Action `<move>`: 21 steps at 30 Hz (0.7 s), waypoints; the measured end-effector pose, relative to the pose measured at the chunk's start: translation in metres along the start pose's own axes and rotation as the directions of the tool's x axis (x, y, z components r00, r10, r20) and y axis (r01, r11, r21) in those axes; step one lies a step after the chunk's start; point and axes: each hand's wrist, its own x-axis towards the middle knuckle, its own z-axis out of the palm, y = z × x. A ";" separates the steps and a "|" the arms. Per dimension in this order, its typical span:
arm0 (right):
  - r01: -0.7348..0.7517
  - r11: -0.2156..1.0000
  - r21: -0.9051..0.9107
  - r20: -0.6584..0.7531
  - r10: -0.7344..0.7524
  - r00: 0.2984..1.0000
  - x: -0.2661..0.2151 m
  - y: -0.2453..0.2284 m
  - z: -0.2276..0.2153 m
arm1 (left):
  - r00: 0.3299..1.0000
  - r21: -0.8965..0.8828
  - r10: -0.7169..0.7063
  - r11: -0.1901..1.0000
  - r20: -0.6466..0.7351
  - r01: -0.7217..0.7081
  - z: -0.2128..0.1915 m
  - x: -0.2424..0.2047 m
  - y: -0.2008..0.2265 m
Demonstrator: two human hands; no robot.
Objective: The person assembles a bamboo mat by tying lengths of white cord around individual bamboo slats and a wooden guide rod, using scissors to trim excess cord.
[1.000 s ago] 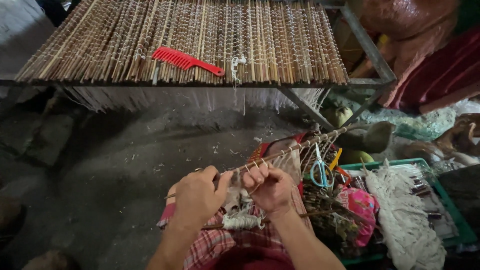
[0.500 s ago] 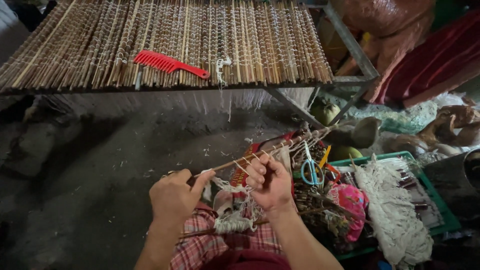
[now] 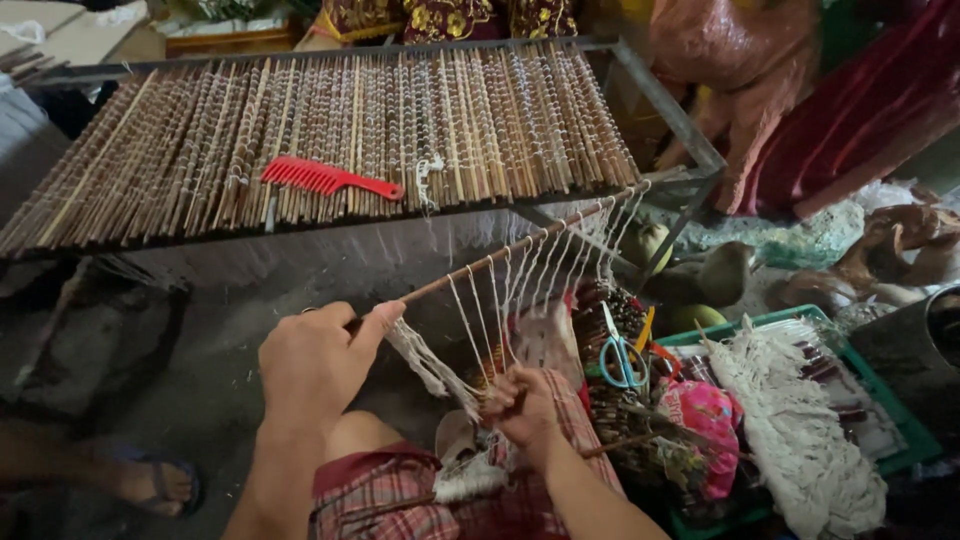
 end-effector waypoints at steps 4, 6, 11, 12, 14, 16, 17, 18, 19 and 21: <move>-0.096 0.994 -0.056 -0.359 0.069 0.931 0.043 0.000 -0.086 | 0.980 0.092 -0.132 0.989 0.146 0.120 0.005 0.005 0.008; -0.169 0.979 -0.112 -0.494 0.093 0.864 0.044 0.008 -0.084 | 0.974 0.074 -0.141 0.989 0.179 0.129 0.005 0.004 0.013; -0.072 0.724 -0.687 -0.490 -0.388 0.781 -0.014 0.030 0.086 | 0.948 -0.059 -0.146 0.984 0.283 0.169 0.017 -0.005 0.015; -0.090 0.723 -0.685 -0.496 -0.373 0.784 -0.015 0.025 0.095 | 0.943 -0.052 -0.164 0.981 0.289 0.187 0.023 -0.008 0.017; 0.017 0.326 -0.945 -0.141 -0.457 0.878 -0.019 0.018 0.110 | 0.973 -0.057 -0.156 0.984 0.172 0.168 0.034 -0.015 0.020; 0.079 0.155 -0.985 -0.003 -0.466 0.885 -0.035 0.017 0.159 | 0.965 -0.064 -0.158 0.983 0.209 0.174 0.035 -0.022 0.025; 0.156 -0.024 -0.987 0.150 -0.465 0.873 -0.041 0.015 0.185 | 0.961 -0.081 -0.140 0.983 0.237 0.163 0.036 -0.023 0.028; 0.154 -0.023 -0.988 0.147 -0.460 0.876 -0.041 0.015 0.189 | 0.960 -0.079 -0.145 0.982 0.240 0.169 0.037 -0.027 0.029; 0.182 0.065 -0.981 0.140 -0.408 0.902 -0.040 0.016 0.193 | 0.963 -0.118 -0.120 0.981 0.242 0.152 0.038 -0.030 0.031; 0.205 0.153 -0.967 0.139 -0.356 0.924 -0.031 0.016 0.176 | 0.966 -0.158 -0.092 0.979 0.242 0.133 0.045 -0.034 0.033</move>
